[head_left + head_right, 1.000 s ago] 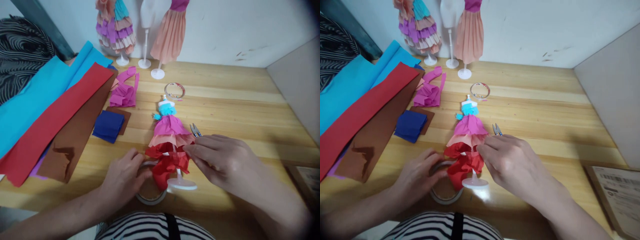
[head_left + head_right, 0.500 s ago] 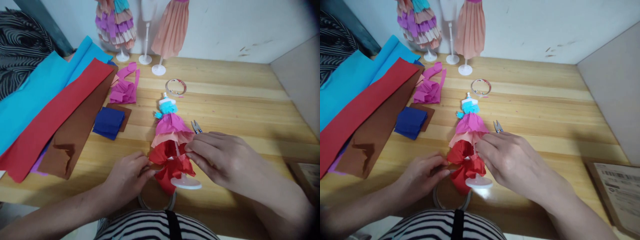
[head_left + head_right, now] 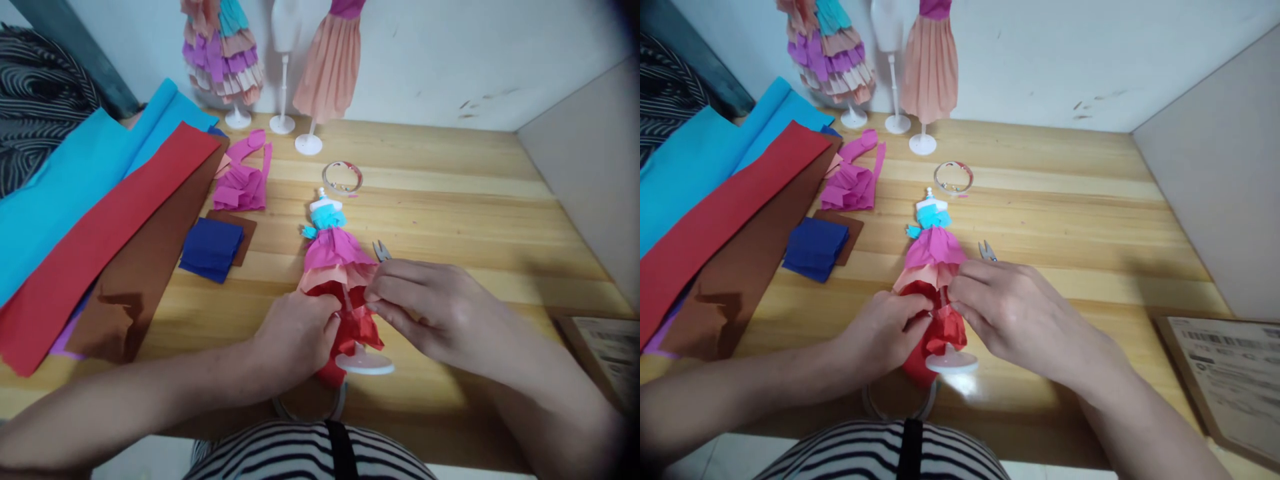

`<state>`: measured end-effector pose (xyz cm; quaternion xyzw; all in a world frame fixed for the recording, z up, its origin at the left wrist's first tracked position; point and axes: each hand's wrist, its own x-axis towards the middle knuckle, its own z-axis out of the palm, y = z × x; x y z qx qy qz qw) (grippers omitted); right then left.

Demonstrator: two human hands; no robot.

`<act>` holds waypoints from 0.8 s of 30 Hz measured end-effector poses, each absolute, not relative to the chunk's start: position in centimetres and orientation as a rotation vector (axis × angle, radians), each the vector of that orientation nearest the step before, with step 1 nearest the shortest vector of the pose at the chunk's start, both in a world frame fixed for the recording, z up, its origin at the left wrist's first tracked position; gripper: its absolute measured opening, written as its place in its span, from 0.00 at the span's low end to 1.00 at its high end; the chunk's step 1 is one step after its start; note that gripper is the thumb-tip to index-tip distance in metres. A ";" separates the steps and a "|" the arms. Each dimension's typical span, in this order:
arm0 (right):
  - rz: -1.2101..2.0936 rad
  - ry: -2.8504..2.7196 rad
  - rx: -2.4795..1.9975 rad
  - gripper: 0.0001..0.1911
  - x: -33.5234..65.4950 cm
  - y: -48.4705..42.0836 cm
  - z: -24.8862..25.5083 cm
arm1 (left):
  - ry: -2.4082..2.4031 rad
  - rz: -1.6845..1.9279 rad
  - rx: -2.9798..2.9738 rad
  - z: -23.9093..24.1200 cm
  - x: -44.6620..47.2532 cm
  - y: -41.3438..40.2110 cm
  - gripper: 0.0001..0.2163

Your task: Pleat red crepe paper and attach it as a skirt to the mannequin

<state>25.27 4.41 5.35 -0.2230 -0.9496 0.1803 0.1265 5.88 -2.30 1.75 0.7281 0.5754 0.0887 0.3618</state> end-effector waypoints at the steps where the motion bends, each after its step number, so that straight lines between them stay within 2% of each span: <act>1: 0.537 -2.759 -0.647 0.12 25.3 4.5 5.4 | 1.495 0.211 1.875 1.6 6.0 -2.2 0.10; 9: 0.835 -2.657 -0.573 0.14 25.9 5.3 5.8 | 1.501 0.205 1.818 1.5 5.6 -2.1 0.11; 15: 0.988 -2.587 -0.541 0.09 26.4 6.0 6.2 | 1.489 0.214 1.868 1.6 5.8 -2.0 0.12; 20: 0.939 -2.538 -0.547 0.09 25.6 5.0 7.9 | 1.460 0.237 1.891 1.7 5.9 -2.0 0.12; 24: 0.823 -2.620 -0.578 0.10 24.6 2.8 7.5 | 1.446 0.306 1.908 1.9 5.8 -2.2 0.10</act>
